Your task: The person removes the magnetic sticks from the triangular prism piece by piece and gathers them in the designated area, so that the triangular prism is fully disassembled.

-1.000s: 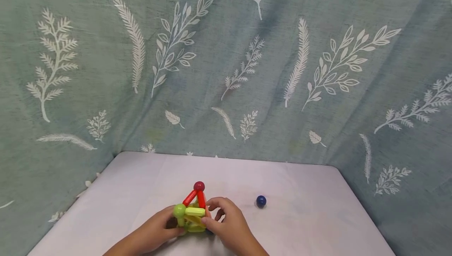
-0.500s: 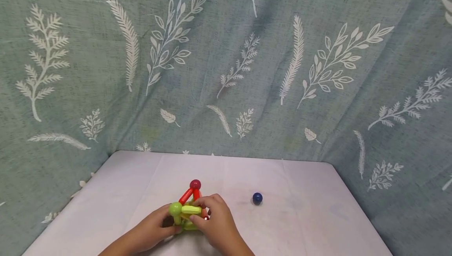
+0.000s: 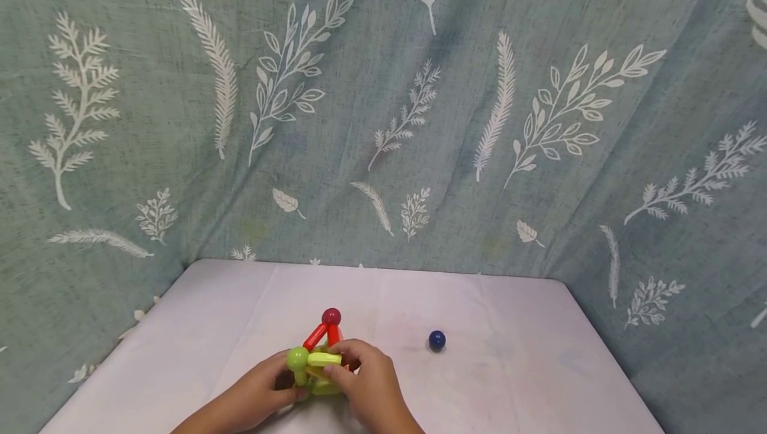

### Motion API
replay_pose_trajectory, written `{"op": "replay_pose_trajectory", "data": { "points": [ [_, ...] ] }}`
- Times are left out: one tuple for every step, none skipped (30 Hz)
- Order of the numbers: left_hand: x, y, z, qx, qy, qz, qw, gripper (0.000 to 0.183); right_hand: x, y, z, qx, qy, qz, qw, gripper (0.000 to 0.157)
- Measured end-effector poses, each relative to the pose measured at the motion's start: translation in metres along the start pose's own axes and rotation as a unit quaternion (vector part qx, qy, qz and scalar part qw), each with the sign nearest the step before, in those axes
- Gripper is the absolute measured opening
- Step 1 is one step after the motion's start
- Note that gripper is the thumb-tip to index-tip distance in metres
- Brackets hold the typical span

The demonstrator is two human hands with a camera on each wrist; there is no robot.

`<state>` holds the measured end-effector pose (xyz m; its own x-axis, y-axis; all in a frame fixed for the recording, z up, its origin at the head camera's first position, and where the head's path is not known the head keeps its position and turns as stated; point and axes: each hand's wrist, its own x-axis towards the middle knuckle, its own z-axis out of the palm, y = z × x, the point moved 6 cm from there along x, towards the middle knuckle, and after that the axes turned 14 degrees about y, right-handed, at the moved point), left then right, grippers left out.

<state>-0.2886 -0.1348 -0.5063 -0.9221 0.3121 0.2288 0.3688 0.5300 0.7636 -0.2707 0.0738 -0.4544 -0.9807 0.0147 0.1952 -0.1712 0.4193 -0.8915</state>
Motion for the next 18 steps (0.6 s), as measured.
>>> {"op": "replay_pose_trajectory", "data": {
  "points": [
    [-0.0001, 0.0001, 0.0000, 0.002, 0.001, 0.002, 1.0000, 0.035, -0.0001, 0.0003, 0.0000, 0.006, 0.001, 0.002, 1.000, 0.020],
    [0.0000, 0.0003, 0.0001, 0.002, 0.001, 0.001, 1.0000, 0.035, 0.0000, 0.0002, -0.0001, 0.010, 0.003, 0.002, 1.000, 0.019],
    [0.0000, 0.0005, 0.0003, 0.003, 0.001, 0.000, 1.0000, 0.034, -0.0001, 0.0003, -0.0001, 0.016, 0.004, 0.005, 1.000, 0.019],
    [0.0003, 0.0009, 0.0003, 0.004, 0.001, -0.001, 1.0000, 0.034, 0.0002, 0.0004, -0.0003, 0.020, 0.005, 0.007, 1.000, 0.017],
    [0.0006, 0.0012, 0.0002, 0.004, 0.000, -0.002, 1.0000, 0.035, 0.0004, 0.0003, -0.0004, 0.023, 0.006, 0.009, 1.000, 0.016],
    [0.0009, 0.0014, 0.0003, 0.004, -0.001, -0.004, 1.0000, 0.035, 0.0006, 0.0003, -0.0007, 0.025, 0.008, 0.011, 1.000, 0.015],
    [0.0012, 0.0014, 0.0004, 0.003, -0.002, -0.006, 1.0000, 0.035, 0.0008, 0.0002, -0.0008, 0.026, 0.009, 0.012, 1.000, 0.013],
    [0.0015, 0.0016, 0.0005, 0.001, -0.003, -0.009, 1.0000, 0.035, 0.0010, 0.0003, -0.0010, 0.026, 0.011, 0.015, 0.999, 0.012],
    [0.0016, 0.0017, 0.0006, 0.000, -0.004, -0.010, 0.9999, 0.035, 0.0013, 0.0004, -0.0010, 0.027, 0.012, 0.016, 0.999, 0.012],
    [0.0018, 0.0017, 0.0005, -0.001, -0.004, -0.010, 0.9999, 0.035, 0.0016, 0.0006, -0.0010, 0.028, 0.013, 0.017, 0.999, 0.011],
    [0.0020, 0.0015, 0.0005, -0.002, -0.005, -0.011, 0.9999, 0.035, 0.0018, 0.0009, -0.0009, 0.028, 0.014, 0.017, 0.999, 0.011],
    [0.0019, 0.0014, 0.0006, -0.003, -0.006, -0.011, 0.9999, 0.036, 0.0021, 0.0012, -0.0007, 0.030, 0.013, 0.017, 0.999, 0.011],
    [0.0018, 0.0012, 0.0007, -0.004, -0.006, -0.011, 0.9999, 0.035, 0.0021, 0.0018, -0.0003, 0.033, 0.011, 0.017, 0.999, 0.011],
    [0.0018, 0.0011, 0.0008, -0.005, -0.007, -0.012, 0.9999, 0.036, 0.0022, 0.0024, 0.0000, 0.037, 0.008, 0.019, 0.999, 0.011],
    [0.0017, 0.0007, 0.0010, -0.007, -0.007, -0.011, 0.9999, 0.036, 0.0021, 0.0028, 0.0003, 0.040, 0.005, 0.018, 0.999, 0.012],
    [0.0016, 0.0003, 0.0013, -0.008, -0.008, -0.011, 0.9999, 0.036, 0.0021, 0.0031, 0.0005, 0.043, 0.003, 0.019, 0.999, 0.012],
    [0.0016, 0.0001, 0.0015, -0.010, -0.008, -0.012, 0.9999, 0.036, 0.0021, 0.0032, 0.0005, 0.044, 0.000, 0.018, 0.999, 0.013],
    [0.0018, 0.0000, 0.0016, -0.012, -0.008, -0.012, 0.9998, 0.036, 0.0021, 0.0030, 0.0003, 0.043, -0.001, 0.018, 0.999, 0.013]
  ]
}}
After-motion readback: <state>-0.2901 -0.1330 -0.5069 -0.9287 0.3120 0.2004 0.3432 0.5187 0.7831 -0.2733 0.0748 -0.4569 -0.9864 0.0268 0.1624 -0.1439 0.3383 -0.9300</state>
